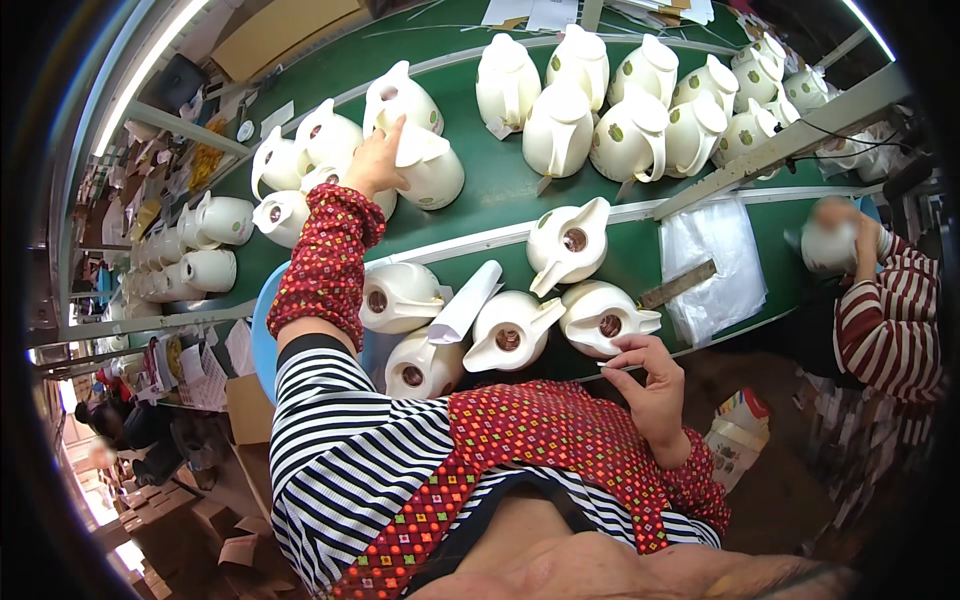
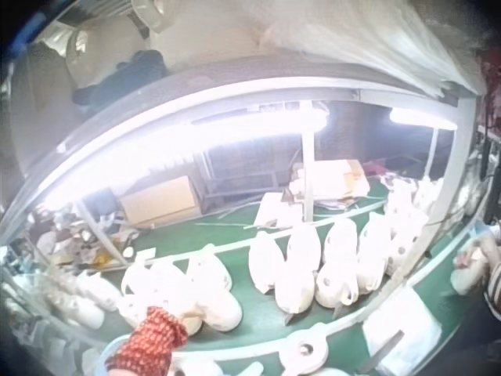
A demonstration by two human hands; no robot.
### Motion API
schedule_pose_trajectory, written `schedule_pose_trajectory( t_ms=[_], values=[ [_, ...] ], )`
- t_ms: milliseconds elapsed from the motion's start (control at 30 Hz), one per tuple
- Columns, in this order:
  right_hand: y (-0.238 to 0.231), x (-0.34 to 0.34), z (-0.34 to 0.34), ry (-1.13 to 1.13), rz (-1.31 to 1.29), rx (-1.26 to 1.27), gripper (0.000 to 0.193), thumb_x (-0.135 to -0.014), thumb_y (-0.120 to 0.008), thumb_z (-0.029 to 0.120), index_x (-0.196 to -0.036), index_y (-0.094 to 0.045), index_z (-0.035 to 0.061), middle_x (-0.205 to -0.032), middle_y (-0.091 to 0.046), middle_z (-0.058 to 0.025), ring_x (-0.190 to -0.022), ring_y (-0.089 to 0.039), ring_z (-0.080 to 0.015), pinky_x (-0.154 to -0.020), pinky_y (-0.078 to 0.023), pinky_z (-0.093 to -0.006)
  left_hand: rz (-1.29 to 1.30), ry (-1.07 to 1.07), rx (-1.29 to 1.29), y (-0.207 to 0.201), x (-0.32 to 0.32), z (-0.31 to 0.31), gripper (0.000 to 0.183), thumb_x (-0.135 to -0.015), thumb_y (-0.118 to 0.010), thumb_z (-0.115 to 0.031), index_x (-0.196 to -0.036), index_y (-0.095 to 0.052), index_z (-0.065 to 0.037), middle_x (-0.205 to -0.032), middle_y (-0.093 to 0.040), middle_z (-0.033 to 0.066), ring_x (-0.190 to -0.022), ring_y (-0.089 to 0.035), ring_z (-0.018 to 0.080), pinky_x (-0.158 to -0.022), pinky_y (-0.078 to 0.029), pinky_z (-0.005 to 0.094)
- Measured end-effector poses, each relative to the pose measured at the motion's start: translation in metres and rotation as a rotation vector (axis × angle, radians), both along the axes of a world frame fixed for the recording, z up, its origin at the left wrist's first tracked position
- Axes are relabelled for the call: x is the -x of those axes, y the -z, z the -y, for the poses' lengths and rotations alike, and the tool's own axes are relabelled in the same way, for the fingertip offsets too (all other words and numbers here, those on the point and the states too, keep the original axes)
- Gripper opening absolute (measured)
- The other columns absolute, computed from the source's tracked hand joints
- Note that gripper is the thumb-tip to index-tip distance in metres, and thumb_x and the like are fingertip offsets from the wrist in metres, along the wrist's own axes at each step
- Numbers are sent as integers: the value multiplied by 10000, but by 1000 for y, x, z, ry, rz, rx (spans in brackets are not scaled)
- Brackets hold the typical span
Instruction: The person assembles white ceramic pitchers on a green conveyor belt. They pick up each pitcher, insert a small internal component, and place the finished unit back on the belt. The process is repeated continuously for multiple units.
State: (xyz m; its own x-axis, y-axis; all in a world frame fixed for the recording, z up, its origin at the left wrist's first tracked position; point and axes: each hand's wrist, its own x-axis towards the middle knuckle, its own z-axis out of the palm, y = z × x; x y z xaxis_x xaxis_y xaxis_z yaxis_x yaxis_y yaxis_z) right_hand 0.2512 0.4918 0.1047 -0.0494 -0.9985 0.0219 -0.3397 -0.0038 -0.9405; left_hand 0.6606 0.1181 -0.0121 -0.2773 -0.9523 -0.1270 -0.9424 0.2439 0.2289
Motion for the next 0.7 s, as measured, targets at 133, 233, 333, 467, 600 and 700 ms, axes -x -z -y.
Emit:
schedule_pose_trajectory(
  t_ms=[133,233,333,467,600,700],
  values=[
    [-2,-6,-13,21,-17,-14,135,-808,-804,-29,-924,-754,20,-1223,-648,-131,-1091,-649,-238,-972,-498,-340,-232,-300,73,-4,38,-31,1348,-626,-977,-409,-1644,-175,-37,-1397,-498,341,-1262,-585,481,-1089,-483,478],
    [-4,-15,-21,60,-40,2,126,-814,-801,-26,-920,-749,19,-1189,-664,-128,-1091,-653,-238,-974,-496,-339,-296,-136,101,26,37,-40,1281,-722,-906,-504,-1636,-155,-13,-1480,-389,384,-1262,-570,545,-1077,-497,484],
    [-6,-20,-23,91,-45,15,116,-818,-797,-23,-913,-745,19,-1173,-671,-131,-1093,-655,-242,-979,-494,-342,-237,-13,151,10,55,-78,1113,-729,-888,-447,-1628,-300,-154,-1577,-300,332,-1408,-425,521,-1135,-426,523],
    [-10,-29,-22,67,-58,32,113,-819,-795,-14,-914,-742,19,-1168,-676,-129,-1093,-657,-242,-985,-491,-343,9,371,330,7,49,-92,910,-691,-835,-191,-1531,-492,-261,-1659,-251,244,-1552,-200,476,-1230,-191,636],
    [-15,-40,-20,42,-76,40,114,-820,-796,-6,-917,-741,19,-1166,-677,-127,-1095,-658,-239,-990,-489,-341,109,442,505,31,58,-84,608,-718,-831,-202,-1290,-627,-228,-1614,-349,216,-1534,-246,455,-1178,-201,719],
    [-20,-44,-19,21,-92,67,119,-821,-795,-4,-924,-742,24,-1161,-675,-129,-1100,-658,-239,-1000,-487,-346,-129,486,762,47,68,-56,319,-789,-824,-310,-1036,-670,-181,-1506,-492,189,-1437,-399,445,-1125,-334,679]
  ],
)
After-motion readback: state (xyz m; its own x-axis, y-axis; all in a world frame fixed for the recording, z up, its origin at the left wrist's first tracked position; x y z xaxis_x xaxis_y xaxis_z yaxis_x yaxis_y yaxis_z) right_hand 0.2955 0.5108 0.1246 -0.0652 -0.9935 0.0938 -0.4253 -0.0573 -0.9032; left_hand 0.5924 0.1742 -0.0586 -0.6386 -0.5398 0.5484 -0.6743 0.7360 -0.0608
